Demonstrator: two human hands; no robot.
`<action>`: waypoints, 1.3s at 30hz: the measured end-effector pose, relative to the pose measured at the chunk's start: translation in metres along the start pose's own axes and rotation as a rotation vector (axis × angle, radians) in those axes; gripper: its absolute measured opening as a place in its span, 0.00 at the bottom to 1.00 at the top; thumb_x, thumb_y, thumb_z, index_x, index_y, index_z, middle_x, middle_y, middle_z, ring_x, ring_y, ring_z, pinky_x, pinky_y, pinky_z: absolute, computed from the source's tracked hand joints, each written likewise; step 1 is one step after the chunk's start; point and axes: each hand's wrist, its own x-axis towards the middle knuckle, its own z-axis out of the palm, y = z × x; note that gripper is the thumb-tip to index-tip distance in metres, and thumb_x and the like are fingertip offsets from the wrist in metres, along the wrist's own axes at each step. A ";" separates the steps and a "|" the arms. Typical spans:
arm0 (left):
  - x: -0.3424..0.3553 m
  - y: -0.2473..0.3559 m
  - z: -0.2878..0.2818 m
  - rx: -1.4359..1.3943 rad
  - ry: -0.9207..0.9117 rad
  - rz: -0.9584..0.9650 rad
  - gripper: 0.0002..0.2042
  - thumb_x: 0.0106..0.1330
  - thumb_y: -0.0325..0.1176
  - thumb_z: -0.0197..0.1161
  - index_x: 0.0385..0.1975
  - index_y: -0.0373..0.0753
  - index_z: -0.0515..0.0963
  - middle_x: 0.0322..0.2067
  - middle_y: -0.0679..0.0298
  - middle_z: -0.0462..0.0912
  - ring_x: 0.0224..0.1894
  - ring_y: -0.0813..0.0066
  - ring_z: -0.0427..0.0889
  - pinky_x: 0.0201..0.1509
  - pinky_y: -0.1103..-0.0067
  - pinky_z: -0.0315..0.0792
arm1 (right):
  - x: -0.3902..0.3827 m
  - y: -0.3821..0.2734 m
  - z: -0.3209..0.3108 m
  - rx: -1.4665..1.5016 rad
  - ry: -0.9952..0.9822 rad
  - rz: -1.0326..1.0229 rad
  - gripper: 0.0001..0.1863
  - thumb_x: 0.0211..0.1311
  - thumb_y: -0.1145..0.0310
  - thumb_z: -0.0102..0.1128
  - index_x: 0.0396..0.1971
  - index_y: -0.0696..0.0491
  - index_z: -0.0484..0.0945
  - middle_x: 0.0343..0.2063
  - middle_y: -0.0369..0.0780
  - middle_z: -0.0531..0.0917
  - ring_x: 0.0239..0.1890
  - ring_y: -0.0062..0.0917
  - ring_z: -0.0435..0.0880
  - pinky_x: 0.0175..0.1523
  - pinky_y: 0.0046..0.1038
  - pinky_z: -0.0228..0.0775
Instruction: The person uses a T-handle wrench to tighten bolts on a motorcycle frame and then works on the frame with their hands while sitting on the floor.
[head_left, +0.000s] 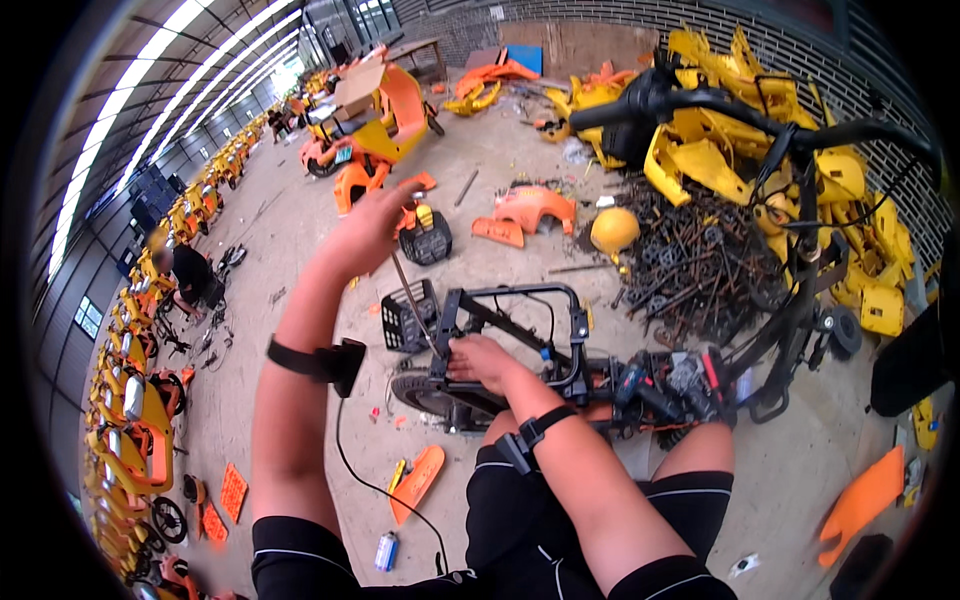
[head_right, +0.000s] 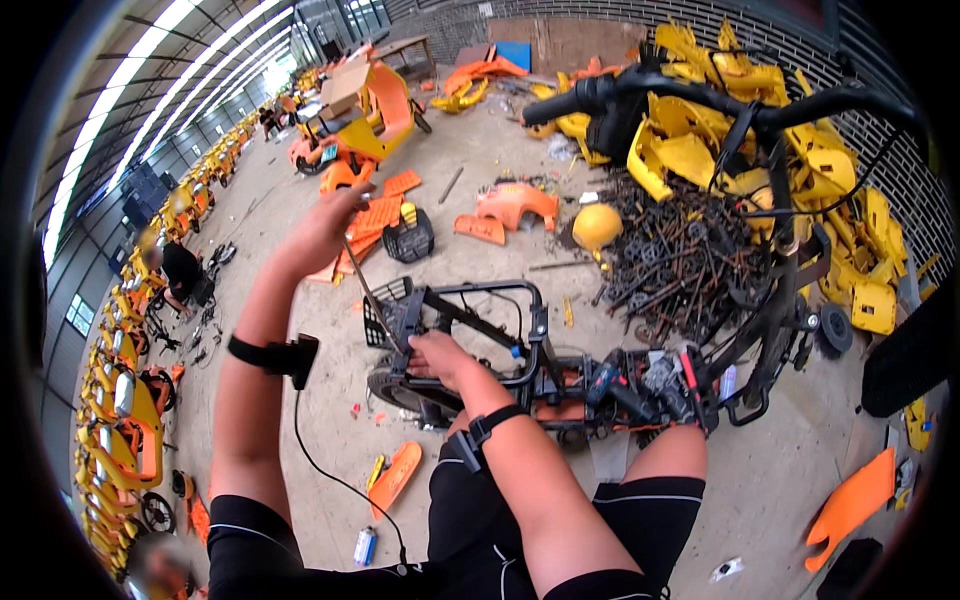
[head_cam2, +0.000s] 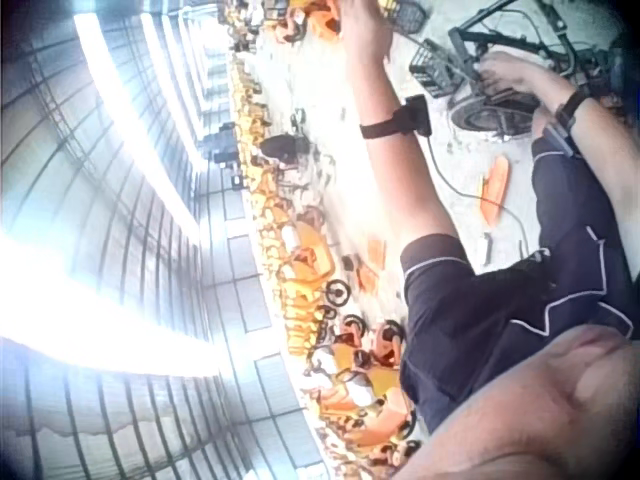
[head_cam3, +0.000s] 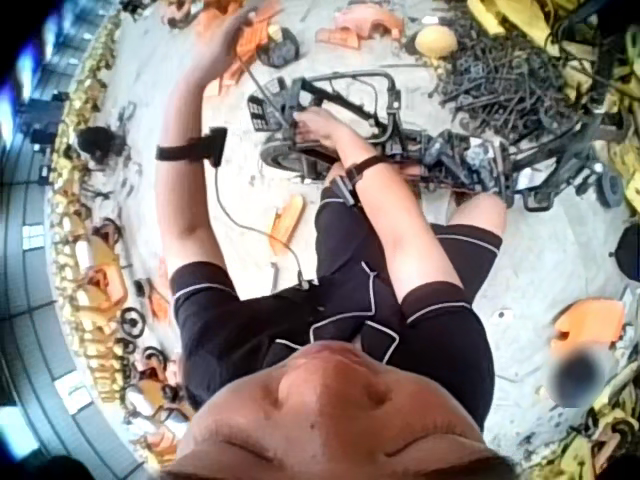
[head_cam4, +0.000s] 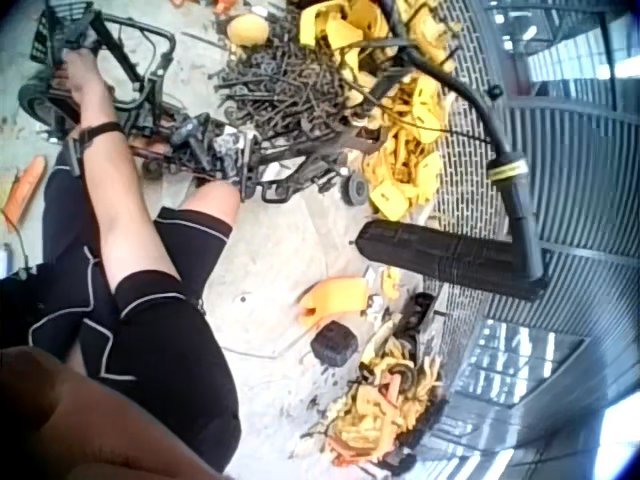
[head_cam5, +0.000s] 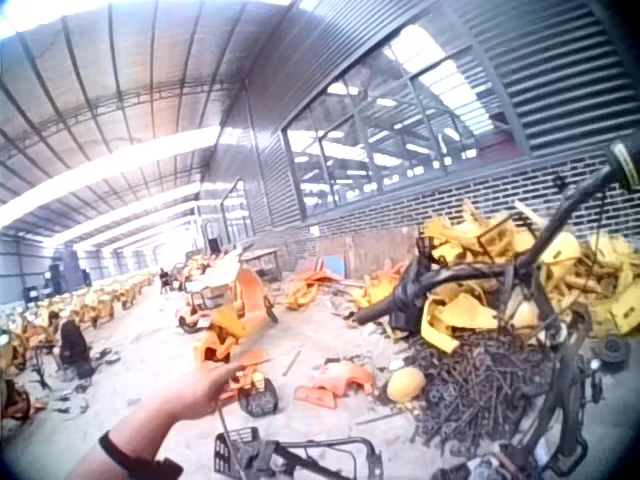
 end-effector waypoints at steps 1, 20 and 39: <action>-0.002 -0.001 -0.011 0.012 -0.060 -0.025 0.22 0.67 0.20 0.52 0.61 0.41 0.70 0.46 0.51 0.81 0.48 0.56 0.80 0.53 0.68 0.74 | 0.002 0.000 -0.001 0.026 -0.004 0.001 0.14 0.71 0.60 0.53 0.44 0.56 0.74 0.39 0.41 0.82 0.39 0.27 0.82 0.43 0.29 0.77; -0.002 0.046 -0.069 -0.909 -0.313 -0.973 0.11 0.75 0.31 0.48 0.48 0.32 0.74 0.28 0.68 0.79 0.24 0.83 0.80 0.26 0.83 0.80 | -0.011 -0.010 0.006 0.007 0.020 0.005 0.16 0.71 0.58 0.56 0.43 0.56 0.75 0.42 0.44 0.80 0.43 0.30 0.82 0.47 0.32 0.78; -0.092 0.026 -0.001 -1.989 0.530 -0.418 0.22 0.62 0.21 0.46 0.57 0.22 0.65 0.41 0.57 0.77 0.52 0.61 0.77 0.73 0.61 0.63 | -0.003 -0.010 -0.001 0.002 -0.036 0.132 0.18 0.70 0.54 0.53 0.45 0.54 0.77 0.47 0.44 0.82 0.53 0.38 0.80 0.60 0.41 0.67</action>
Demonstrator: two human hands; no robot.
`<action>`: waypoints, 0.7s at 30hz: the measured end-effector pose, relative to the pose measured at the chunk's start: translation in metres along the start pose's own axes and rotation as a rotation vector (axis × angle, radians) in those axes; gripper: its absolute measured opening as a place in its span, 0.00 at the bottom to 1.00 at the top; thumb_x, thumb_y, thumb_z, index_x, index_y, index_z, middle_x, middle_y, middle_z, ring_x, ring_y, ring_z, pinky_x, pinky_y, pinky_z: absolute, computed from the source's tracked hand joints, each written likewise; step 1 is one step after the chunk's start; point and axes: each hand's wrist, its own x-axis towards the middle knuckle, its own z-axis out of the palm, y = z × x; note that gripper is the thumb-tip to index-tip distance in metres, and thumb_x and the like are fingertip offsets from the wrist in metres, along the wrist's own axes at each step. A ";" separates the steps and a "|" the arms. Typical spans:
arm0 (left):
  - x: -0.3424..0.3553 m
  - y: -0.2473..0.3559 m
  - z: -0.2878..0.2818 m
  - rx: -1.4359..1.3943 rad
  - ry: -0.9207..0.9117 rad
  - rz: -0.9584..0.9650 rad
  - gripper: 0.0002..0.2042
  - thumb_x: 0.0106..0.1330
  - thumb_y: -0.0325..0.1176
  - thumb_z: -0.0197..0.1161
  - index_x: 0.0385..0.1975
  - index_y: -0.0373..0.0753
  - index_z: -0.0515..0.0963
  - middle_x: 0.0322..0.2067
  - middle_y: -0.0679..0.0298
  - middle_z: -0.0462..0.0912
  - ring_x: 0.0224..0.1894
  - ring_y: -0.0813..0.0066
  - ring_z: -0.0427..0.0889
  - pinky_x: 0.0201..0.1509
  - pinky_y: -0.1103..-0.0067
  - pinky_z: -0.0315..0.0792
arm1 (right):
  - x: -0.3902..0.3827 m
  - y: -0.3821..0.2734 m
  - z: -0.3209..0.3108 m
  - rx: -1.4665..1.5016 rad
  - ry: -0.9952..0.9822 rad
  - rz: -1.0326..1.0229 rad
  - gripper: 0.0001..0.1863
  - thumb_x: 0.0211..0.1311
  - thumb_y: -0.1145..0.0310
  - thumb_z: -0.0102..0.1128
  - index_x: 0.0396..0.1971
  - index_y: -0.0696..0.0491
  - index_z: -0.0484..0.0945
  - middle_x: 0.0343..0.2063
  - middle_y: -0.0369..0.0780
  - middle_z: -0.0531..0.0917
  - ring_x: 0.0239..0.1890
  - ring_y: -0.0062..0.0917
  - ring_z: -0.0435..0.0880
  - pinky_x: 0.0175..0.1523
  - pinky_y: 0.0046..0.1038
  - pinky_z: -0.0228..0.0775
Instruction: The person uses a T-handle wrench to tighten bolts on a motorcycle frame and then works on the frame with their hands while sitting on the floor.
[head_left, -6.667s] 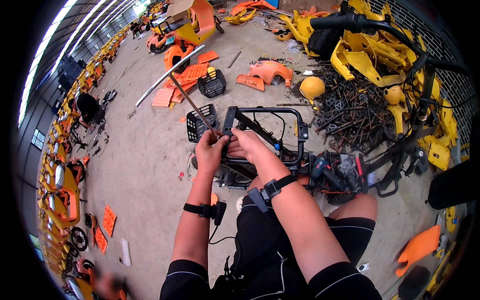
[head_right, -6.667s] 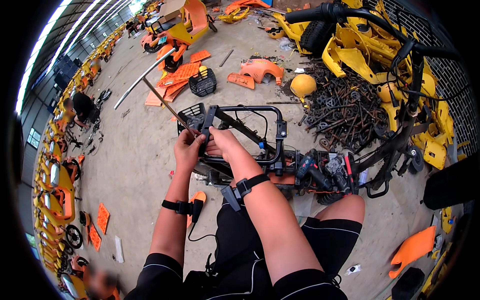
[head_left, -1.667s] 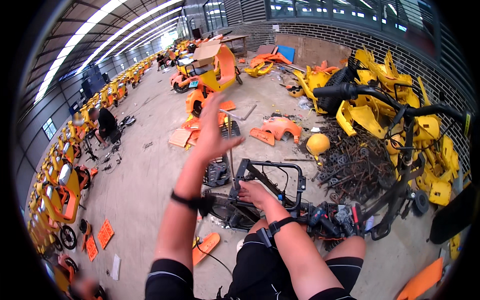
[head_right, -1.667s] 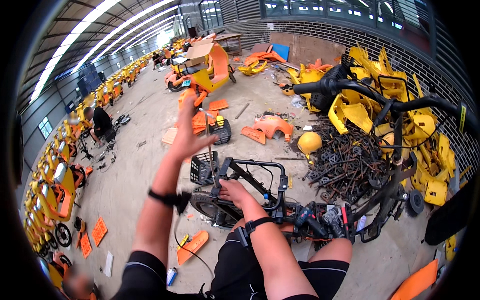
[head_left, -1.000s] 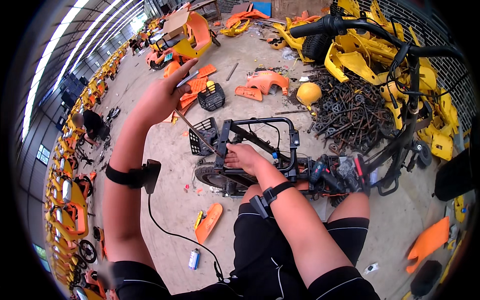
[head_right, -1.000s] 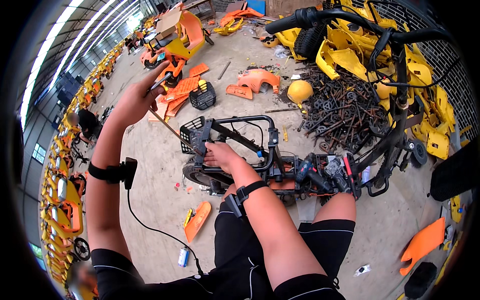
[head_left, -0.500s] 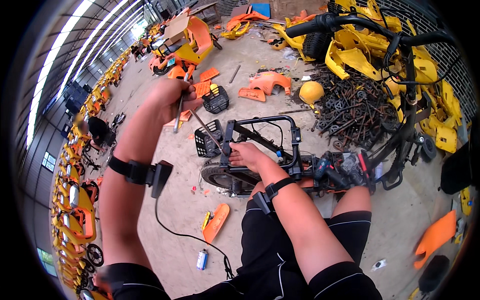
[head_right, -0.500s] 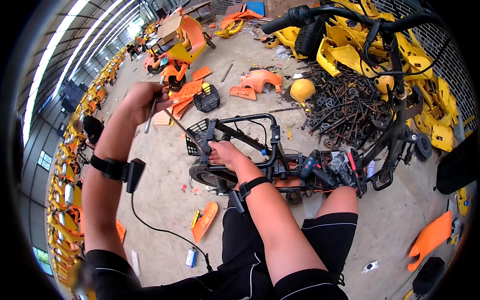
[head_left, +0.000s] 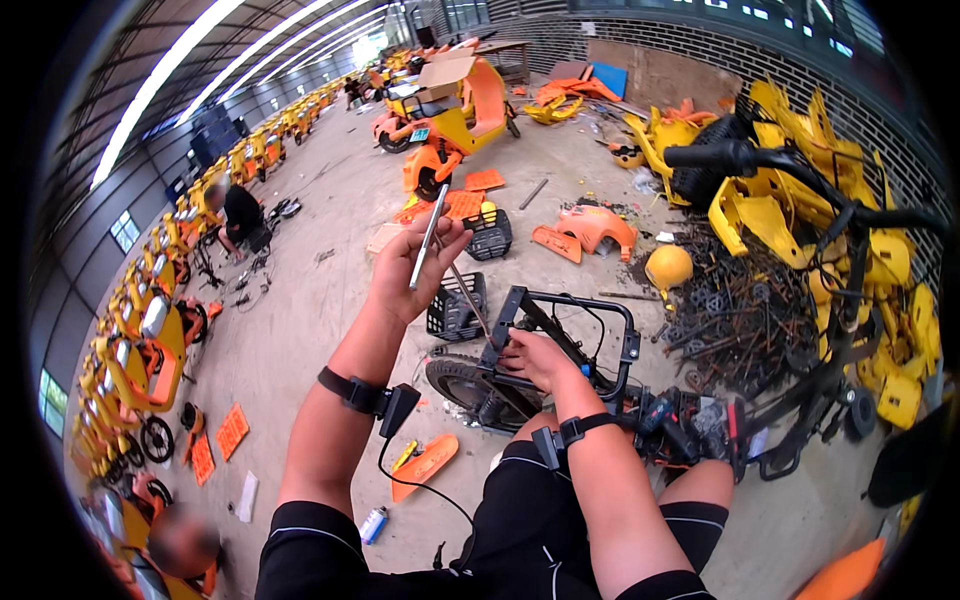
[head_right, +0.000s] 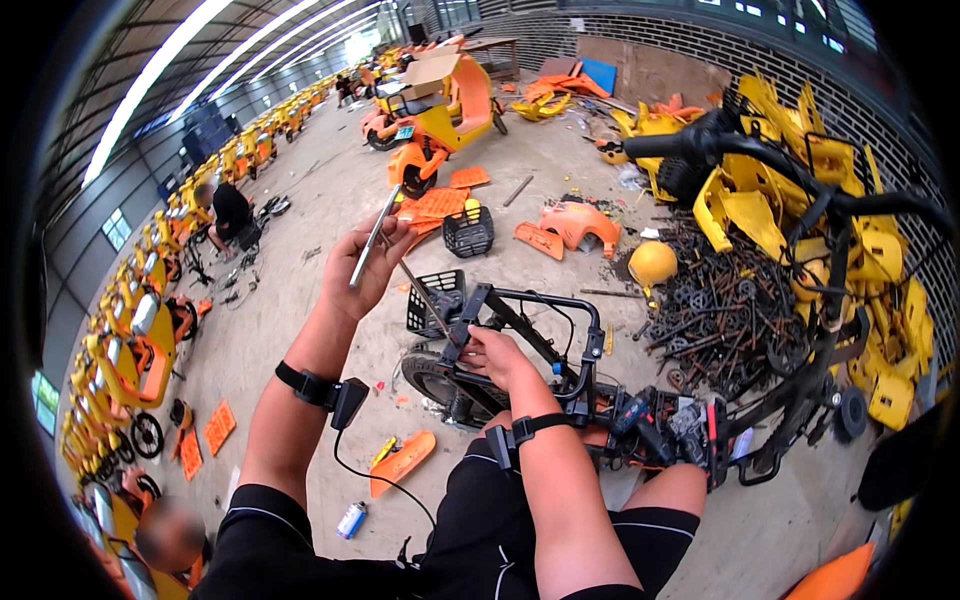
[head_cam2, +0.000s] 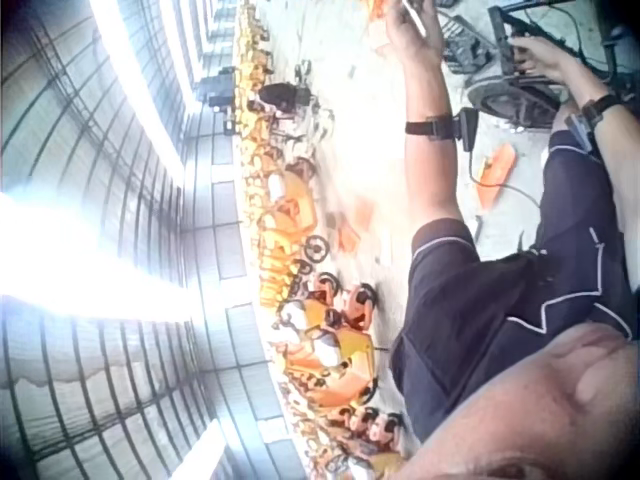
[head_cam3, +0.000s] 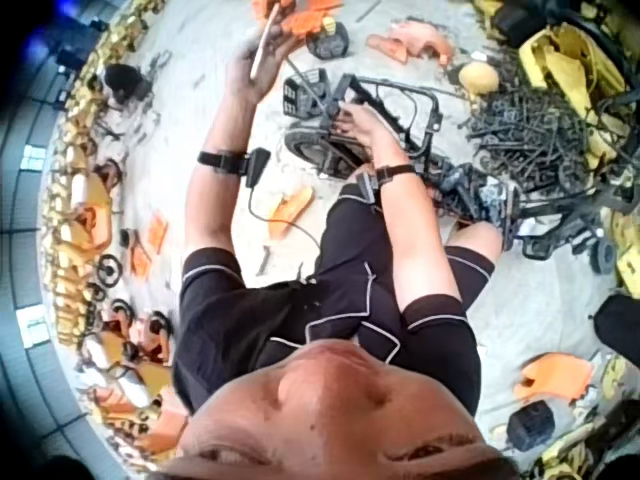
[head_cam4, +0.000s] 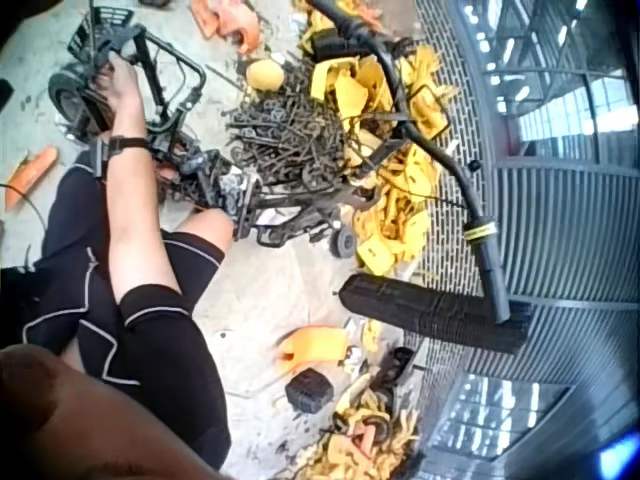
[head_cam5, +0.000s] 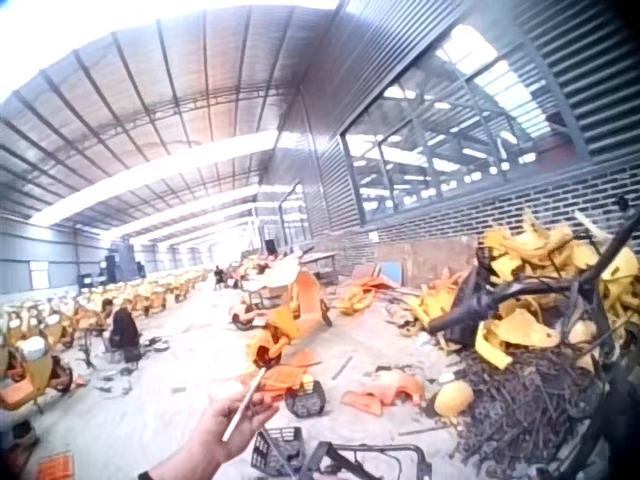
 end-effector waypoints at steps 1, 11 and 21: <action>-0.002 -0.001 -0.001 0.065 -0.026 0.021 0.22 0.64 0.21 0.47 0.60 0.24 0.64 0.41 0.58 0.78 0.52 0.62 0.78 0.71 0.62 0.65 | 0.002 -0.001 -0.001 0.012 0.012 0.004 0.18 0.70 0.54 0.53 0.46 0.54 0.77 0.47 0.44 0.82 0.53 0.38 0.79 0.60 0.41 0.67; -0.022 -0.017 -0.020 1.059 -0.048 -0.030 0.10 0.77 0.28 0.47 0.53 0.35 0.70 0.41 0.62 0.82 0.45 0.73 0.82 0.52 0.76 0.75 | -0.005 -0.004 0.000 -0.006 -0.002 -0.058 0.15 0.69 0.57 0.56 0.42 0.54 0.76 0.41 0.44 0.81 0.50 0.36 0.80 0.60 0.41 0.68; -0.037 -0.086 -0.067 0.954 0.048 0.057 0.04 0.73 0.21 0.50 0.42 0.33 0.72 0.35 0.61 0.81 0.41 0.73 0.82 0.49 0.75 0.77 | -0.005 -0.001 0.004 0.033 -0.008 -0.047 0.15 0.70 0.58 0.56 0.43 0.56 0.76 0.42 0.44 0.80 0.50 0.35 0.80 0.60 0.40 0.70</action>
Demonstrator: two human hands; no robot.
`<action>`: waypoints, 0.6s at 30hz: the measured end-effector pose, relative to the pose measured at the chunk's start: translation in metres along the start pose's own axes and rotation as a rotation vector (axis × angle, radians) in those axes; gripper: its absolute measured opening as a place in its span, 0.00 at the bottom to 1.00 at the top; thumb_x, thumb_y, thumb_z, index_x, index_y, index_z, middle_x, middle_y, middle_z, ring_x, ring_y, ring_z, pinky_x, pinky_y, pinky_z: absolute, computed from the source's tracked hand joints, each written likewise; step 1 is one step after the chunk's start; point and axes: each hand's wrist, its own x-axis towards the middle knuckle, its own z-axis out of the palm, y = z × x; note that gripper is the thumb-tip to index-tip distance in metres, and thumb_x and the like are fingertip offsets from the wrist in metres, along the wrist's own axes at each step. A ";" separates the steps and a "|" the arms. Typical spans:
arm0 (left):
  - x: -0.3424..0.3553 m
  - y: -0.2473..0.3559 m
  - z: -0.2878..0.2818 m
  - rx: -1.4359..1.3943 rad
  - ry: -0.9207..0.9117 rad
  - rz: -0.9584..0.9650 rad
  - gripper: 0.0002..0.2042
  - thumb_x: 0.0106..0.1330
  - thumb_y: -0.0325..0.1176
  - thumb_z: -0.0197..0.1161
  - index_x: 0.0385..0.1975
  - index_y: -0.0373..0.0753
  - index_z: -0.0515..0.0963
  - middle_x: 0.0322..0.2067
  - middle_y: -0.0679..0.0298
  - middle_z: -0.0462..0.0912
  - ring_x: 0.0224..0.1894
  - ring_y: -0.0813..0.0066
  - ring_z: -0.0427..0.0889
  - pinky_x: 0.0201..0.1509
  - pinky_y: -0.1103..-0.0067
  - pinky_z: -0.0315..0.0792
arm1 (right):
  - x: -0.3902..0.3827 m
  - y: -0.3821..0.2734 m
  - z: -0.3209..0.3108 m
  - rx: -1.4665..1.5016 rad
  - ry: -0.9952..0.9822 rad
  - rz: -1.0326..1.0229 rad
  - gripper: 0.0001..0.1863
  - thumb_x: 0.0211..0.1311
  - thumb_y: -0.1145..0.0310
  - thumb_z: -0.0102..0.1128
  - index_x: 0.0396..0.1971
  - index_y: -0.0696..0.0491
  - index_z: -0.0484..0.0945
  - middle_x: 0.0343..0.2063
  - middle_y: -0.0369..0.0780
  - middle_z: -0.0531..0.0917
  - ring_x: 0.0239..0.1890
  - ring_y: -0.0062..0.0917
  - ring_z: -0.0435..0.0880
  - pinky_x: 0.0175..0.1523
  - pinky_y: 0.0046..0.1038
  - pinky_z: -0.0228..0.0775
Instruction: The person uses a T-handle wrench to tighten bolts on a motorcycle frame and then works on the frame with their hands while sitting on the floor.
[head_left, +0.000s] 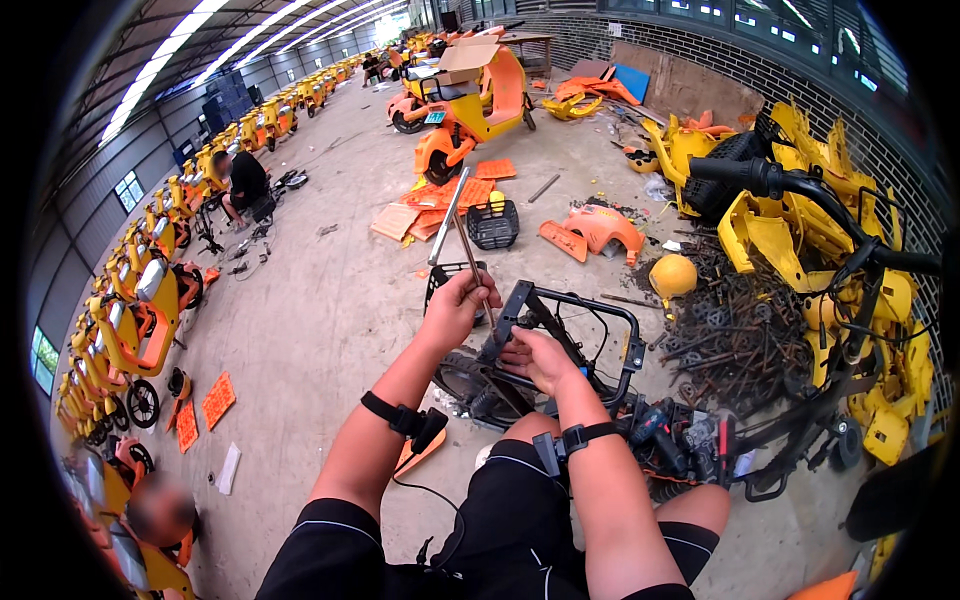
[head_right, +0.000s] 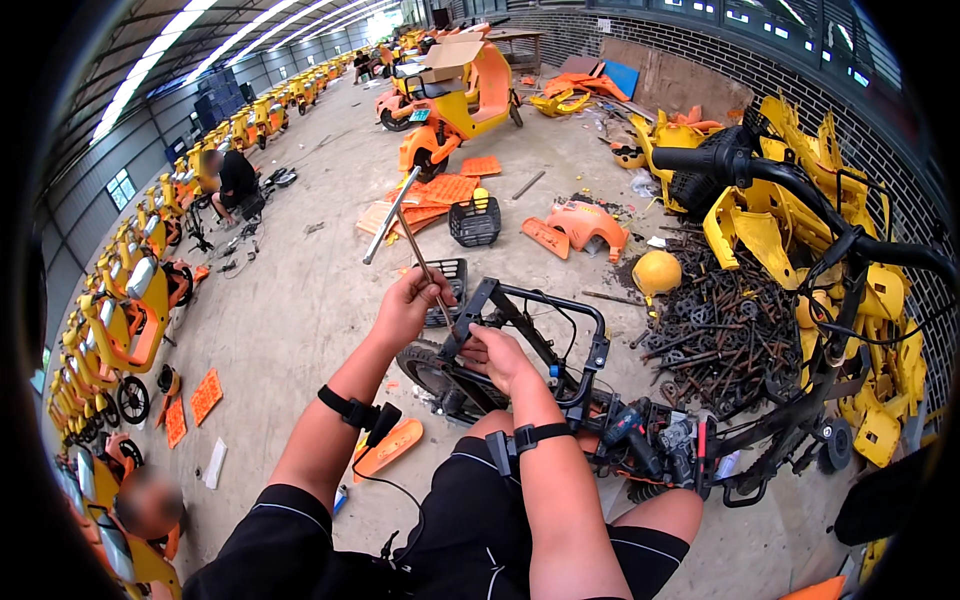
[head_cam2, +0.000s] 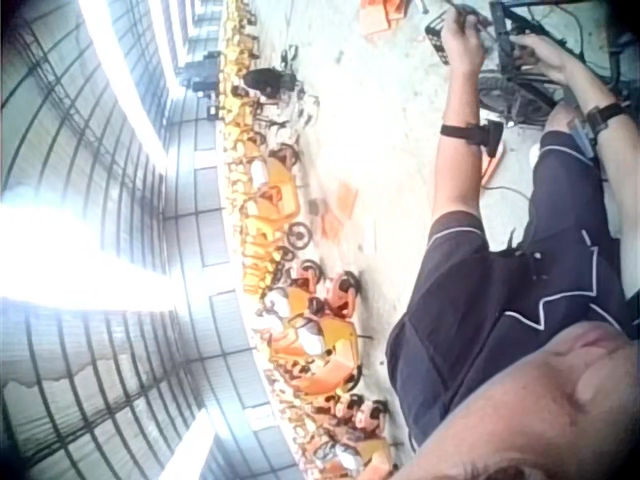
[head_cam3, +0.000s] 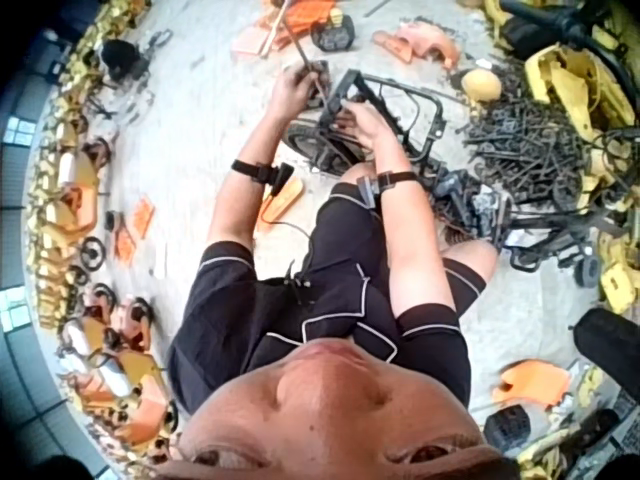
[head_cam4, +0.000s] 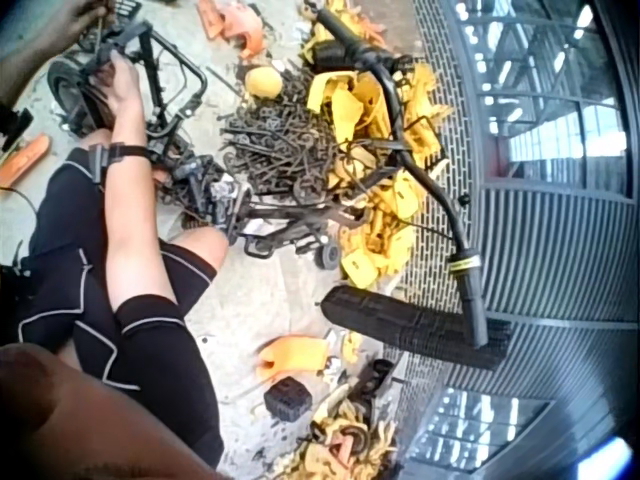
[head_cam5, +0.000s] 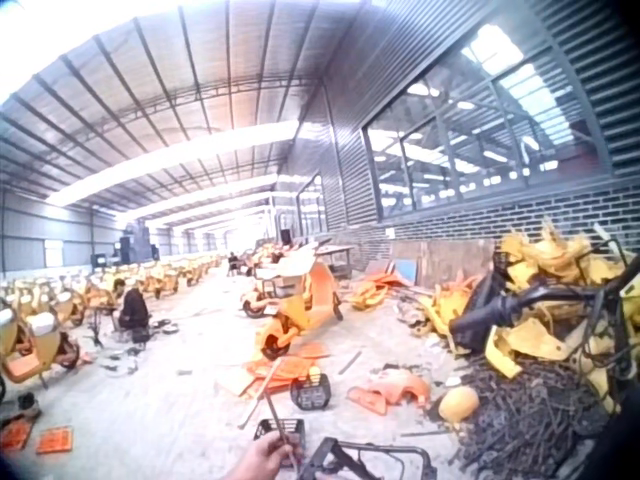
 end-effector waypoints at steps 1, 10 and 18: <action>0.000 -0.003 0.001 -0.002 0.006 0.009 0.04 0.73 0.21 0.50 0.42 0.33 0.72 0.35 0.62 0.81 0.41 0.73 0.82 0.48 0.75 0.77 | 0.000 0.000 -0.001 -0.010 0.003 -0.004 0.14 0.69 0.58 0.56 0.42 0.54 0.76 0.41 0.43 0.81 0.49 0.34 0.80 0.59 0.39 0.70; -0.008 -0.021 0.018 -0.009 0.384 0.036 0.05 0.72 0.24 0.57 0.43 0.32 0.75 0.33 0.62 0.82 0.37 0.75 0.83 0.45 0.79 0.78 | -0.003 0.000 0.002 -0.033 -0.011 -0.021 0.15 0.69 0.57 0.57 0.43 0.54 0.74 0.41 0.42 0.82 0.49 0.32 0.81 0.57 0.37 0.71; -0.012 -0.026 0.020 -0.041 0.142 0.074 0.06 0.73 0.24 0.53 0.47 0.33 0.71 0.38 0.61 0.83 0.44 0.75 0.82 0.51 0.78 0.75 | -0.002 -0.001 0.000 -0.021 -0.023 -0.006 0.16 0.69 0.57 0.57 0.45 0.55 0.75 0.43 0.43 0.81 0.50 0.33 0.80 0.58 0.38 0.72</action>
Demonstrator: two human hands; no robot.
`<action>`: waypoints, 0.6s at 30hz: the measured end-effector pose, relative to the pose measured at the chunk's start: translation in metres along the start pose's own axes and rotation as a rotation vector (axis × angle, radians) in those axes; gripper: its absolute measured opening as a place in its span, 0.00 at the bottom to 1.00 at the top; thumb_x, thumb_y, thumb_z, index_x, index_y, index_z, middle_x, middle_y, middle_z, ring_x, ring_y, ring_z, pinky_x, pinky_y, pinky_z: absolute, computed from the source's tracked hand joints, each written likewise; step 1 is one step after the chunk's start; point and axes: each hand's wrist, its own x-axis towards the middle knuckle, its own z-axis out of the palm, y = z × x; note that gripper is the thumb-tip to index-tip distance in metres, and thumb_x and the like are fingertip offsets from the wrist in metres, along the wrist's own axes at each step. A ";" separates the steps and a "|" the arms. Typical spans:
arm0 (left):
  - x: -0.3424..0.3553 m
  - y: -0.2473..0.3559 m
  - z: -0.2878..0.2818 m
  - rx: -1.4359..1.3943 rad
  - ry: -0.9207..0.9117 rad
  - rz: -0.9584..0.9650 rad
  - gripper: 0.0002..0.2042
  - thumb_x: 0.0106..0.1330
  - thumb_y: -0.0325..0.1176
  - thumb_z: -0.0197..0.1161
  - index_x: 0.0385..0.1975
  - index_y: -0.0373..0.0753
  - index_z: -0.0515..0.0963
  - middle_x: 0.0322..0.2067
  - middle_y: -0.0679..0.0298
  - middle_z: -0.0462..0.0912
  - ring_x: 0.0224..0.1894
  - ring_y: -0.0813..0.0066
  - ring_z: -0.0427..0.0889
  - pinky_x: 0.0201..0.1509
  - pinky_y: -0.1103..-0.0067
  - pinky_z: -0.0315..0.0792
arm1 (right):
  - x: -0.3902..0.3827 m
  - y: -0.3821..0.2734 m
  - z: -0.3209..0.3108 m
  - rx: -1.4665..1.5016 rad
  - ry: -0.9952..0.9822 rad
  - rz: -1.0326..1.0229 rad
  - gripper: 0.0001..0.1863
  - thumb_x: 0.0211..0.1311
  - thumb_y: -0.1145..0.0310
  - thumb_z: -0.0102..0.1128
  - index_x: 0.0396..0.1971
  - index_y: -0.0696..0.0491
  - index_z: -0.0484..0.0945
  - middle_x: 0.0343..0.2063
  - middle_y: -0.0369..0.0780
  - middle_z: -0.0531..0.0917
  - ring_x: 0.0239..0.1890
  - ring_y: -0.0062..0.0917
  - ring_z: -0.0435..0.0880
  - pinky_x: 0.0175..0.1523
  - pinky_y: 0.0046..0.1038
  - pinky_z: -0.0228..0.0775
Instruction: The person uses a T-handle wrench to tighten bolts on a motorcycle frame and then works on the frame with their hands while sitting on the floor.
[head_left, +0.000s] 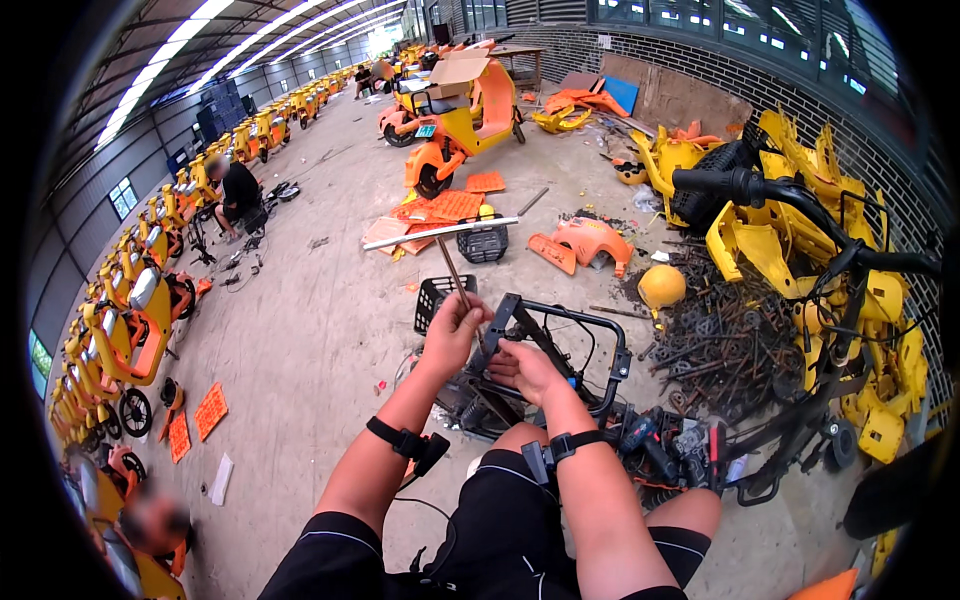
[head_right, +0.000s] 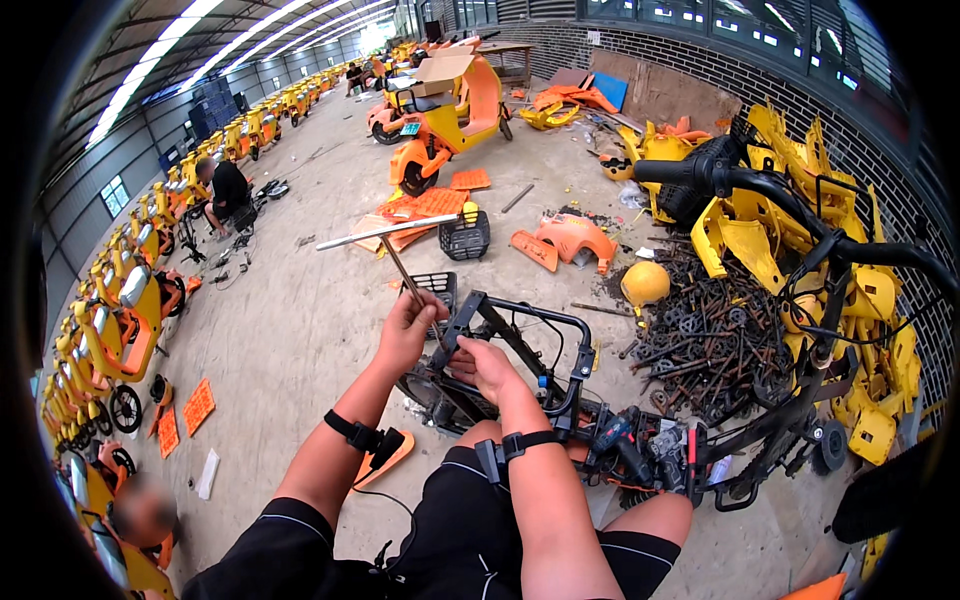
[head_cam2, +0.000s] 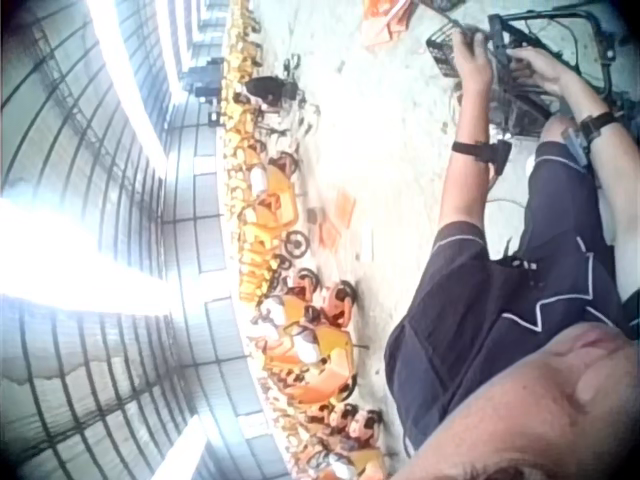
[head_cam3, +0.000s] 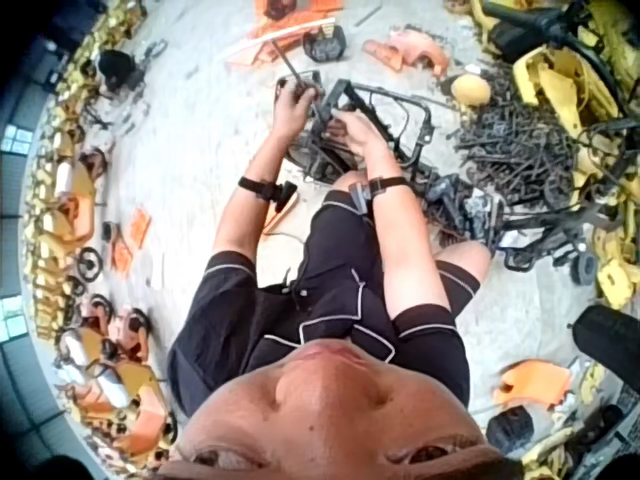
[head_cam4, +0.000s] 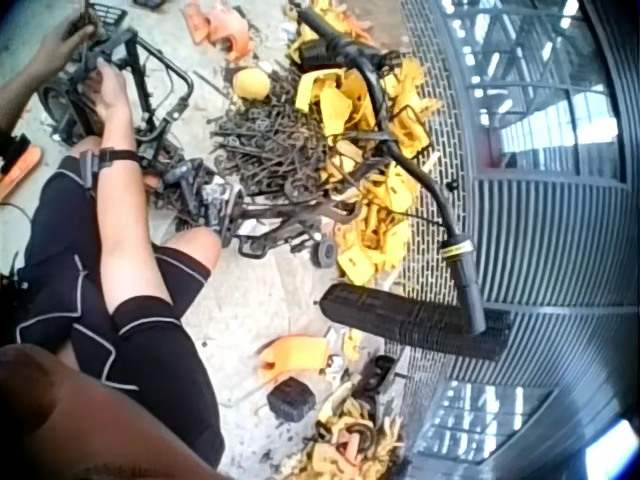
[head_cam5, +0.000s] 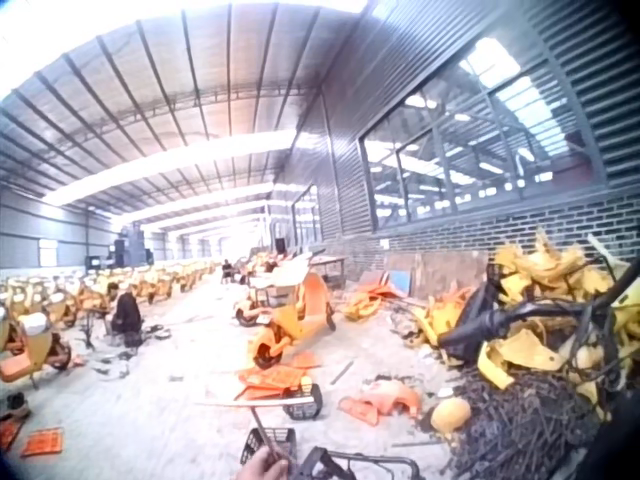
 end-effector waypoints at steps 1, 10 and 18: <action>0.000 -0.003 0.000 0.009 -0.071 -0.029 0.06 0.74 0.23 0.51 0.47 0.34 0.70 0.39 0.61 0.83 0.45 0.74 0.82 0.52 0.77 0.74 | 0.001 -0.003 -0.003 0.002 -0.002 -0.015 0.16 0.69 0.57 0.57 0.45 0.55 0.75 0.42 0.43 0.81 0.49 0.33 0.80 0.58 0.38 0.72; -0.012 -0.032 0.006 -0.013 -0.009 -0.040 0.07 0.73 0.20 0.47 0.46 0.34 0.68 0.37 0.62 0.78 0.43 0.73 0.80 0.55 0.74 0.74 | -0.002 -0.001 0.001 0.041 0.019 -0.001 0.15 0.69 0.59 0.56 0.44 0.55 0.76 0.40 0.44 0.81 0.48 0.35 0.81 0.59 0.40 0.72; -0.016 -0.026 0.009 0.020 0.066 -0.058 0.04 0.71 0.20 0.51 0.41 0.35 0.70 0.34 0.64 0.82 0.39 0.77 0.81 0.45 0.79 0.74 | 0.001 0.001 -0.001 0.060 -0.002 -0.038 0.13 0.70 0.60 0.55 0.44 0.55 0.76 0.40 0.45 0.81 0.46 0.34 0.81 0.57 0.39 0.73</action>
